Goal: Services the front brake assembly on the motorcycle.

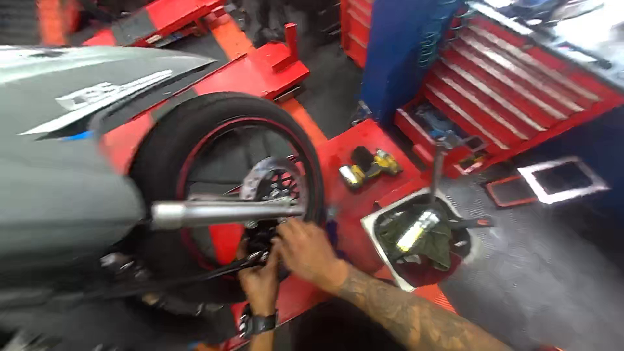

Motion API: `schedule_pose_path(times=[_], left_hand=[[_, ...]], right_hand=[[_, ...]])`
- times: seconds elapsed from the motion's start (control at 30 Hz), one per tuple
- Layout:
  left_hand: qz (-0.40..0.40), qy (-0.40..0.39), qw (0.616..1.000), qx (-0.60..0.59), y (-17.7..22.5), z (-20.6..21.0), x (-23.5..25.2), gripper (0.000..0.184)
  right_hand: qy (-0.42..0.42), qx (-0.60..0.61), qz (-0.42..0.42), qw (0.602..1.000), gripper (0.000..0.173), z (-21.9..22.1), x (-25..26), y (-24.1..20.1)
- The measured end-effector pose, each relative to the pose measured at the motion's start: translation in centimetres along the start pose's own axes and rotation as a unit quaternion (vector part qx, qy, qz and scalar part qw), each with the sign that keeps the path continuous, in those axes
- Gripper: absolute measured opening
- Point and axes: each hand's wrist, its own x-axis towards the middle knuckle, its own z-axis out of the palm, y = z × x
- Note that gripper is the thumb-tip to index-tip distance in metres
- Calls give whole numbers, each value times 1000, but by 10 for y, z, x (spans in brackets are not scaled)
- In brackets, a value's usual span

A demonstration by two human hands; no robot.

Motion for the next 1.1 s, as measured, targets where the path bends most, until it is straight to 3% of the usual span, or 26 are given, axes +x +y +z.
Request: schedule_pose_path(times=[0.2,0.57,1.1], left_hand=[[6,-3,999,-42,-8,-4,4,70],[21,20,999,29,-14,-6,6,66],[2,24,992,124,-10,-13,4,68]], right_hand=[[95,40,-50,993,26,5,17,-3],[87,-29,-99,991,22,14,41,-21],[82,-137,-57,985,43,30,41,-37]])
